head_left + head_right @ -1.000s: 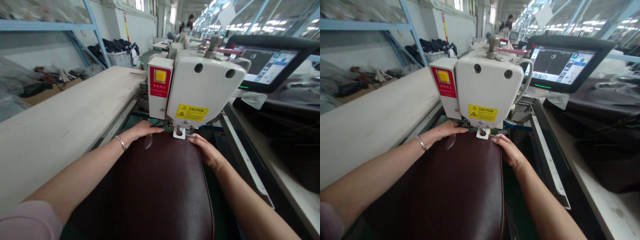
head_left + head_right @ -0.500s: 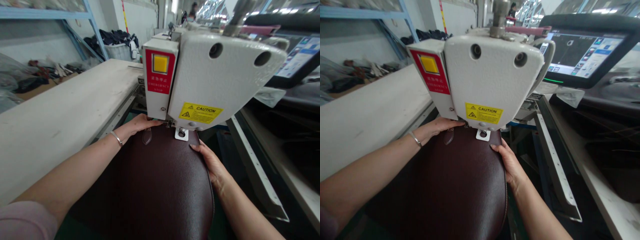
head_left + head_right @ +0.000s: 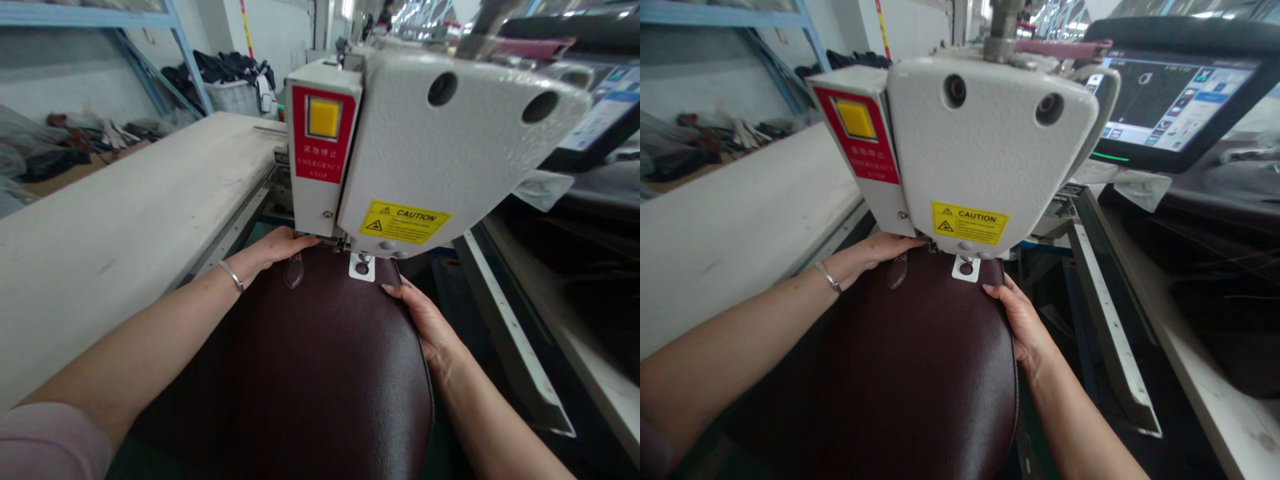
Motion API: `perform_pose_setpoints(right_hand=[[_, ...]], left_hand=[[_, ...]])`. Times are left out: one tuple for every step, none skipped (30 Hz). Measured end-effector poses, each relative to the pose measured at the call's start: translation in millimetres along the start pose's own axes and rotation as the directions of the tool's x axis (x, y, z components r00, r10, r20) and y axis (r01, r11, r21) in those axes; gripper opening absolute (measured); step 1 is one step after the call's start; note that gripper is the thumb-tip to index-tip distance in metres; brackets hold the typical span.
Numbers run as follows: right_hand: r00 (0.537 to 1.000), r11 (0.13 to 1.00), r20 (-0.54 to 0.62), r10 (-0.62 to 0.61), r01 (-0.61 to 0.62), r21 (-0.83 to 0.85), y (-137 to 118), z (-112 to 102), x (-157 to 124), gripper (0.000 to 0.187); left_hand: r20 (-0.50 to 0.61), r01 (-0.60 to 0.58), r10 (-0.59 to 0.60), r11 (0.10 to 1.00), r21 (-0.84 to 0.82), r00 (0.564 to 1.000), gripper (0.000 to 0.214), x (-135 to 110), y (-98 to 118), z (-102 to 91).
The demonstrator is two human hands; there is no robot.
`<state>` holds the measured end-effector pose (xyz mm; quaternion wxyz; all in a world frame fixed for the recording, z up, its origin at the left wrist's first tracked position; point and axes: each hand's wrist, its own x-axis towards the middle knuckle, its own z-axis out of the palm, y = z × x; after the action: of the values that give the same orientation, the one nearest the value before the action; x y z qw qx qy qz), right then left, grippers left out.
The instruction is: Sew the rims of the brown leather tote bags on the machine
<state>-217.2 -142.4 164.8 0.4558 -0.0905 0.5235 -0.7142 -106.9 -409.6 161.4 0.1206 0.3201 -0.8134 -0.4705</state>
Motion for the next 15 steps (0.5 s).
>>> perform_pose_setpoints(right_hand=[[1.0, 1.0, 0.001, 0.003, -0.003, 0.012, 0, 0, 0, 0.055], [1.0, 1.0, -0.002, 0.006, -0.006, 0.02, 1, 0, 0, 0.054], [1.0, 1.0, -0.006, 0.006, -0.006, 0.024, 1, 0, 0, 0.052], [1.0, 1.0, -0.012, 0.005, -0.004, 0.024, 1, 0, 1, 0.051], [1.0, 1.0, -0.02, 0.003, -0.003, 0.022, 1, 0, 1, 0.05], [1.0, 1.0, -0.026, 0.003, -0.003, 0.018, 1, 0, 1, 0.049], [1.0, 1.0, -0.028, 0.006, -0.005, 0.013, 0, 0, 1, 0.048], [1.0, 1.0, -0.025, 0.01, -0.009, 0.007, 0, -1, 1, 0.048], [1.0, 1.0, -0.019, 0.012, -0.012, 0.0, 0, -1, 2, 0.048], [1.0, 1.0, -0.012, 0.012, -0.012, -0.008, 0, -2, 2, 0.048], [1.0, 1.0, -0.006, 0.009, -0.009, -0.014, -1, -2, 3, 0.048], [1.0, 1.0, -0.001, 0.008, -0.008, -0.018, -1, -3, 4, 0.048], [1.0, 1.0, 0.001, 0.008, -0.008, -0.02, -1, -4, 5, 0.048], [1.0, 1.0, 0.003, 0.009, -0.009, -0.02, -1, -4, 6, 0.047], [1.0, 1.0, 0.003, 0.011, -0.01, -0.02, -1, -4, 7, 0.046]], left_hand=[[-0.005, 0.015, -0.015, 1.0, 0.02, 1.0, 0.044, -1, 1, 0.3], [-0.008, 0.03, -0.03, 0.999, 0.034, 1.0, 0.045, -2, 2, 0.6], [-0.011, 0.041, -0.041, 0.998, 0.042, 0.999, 0.045, -2, 3, 0.8], [-0.012, 0.049, -0.048, 0.998, 0.047, 0.999, 0.045, -3, 4, 1.0], [-0.014, 0.054, -0.053, 0.997, 0.053, 0.998, 0.045, -3, 5, 1.1], [-0.016, 0.054, -0.053, 0.997, 0.06, 0.998, 0.046, -4, 6, 1.2], [-0.016, 0.052, -0.051, 0.997, 0.064, 0.999, 0.045, -4, 7, 1.2], [-0.016, 0.049, -0.049, 0.997, 0.066, 0.999, 0.045, -5, 7, 1.1], [-0.017, 0.044, -0.043, 0.997, 0.066, 0.999, 0.045, -6, 8, 1.0], [-0.018, 0.035, -0.034, 0.997, 0.062, 0.999, 0.045, -7, 9, 0.9], [-0.02, 0.024, -0.023, 0.998, 0.058, 1.0, 0.046, -8, 9, 0.7], [-0.023, 0.011, -0.01, 0.998, 0.057, 1.0, 0.046, -10, 10, 0.4], [-0.03, 0.0, 0.002, 0.998, 0.064, 1.0, 0.048, -11, 10, 0.2], [-0.039, -0.013, 0.016, 0.997, 0.076, 0.999, 0.049, -12, 9, 0.0], [-0.05, -0.027, 0.031, 0.996, 0.088, 0.998, 0.05, -12, 8, -0.3]])
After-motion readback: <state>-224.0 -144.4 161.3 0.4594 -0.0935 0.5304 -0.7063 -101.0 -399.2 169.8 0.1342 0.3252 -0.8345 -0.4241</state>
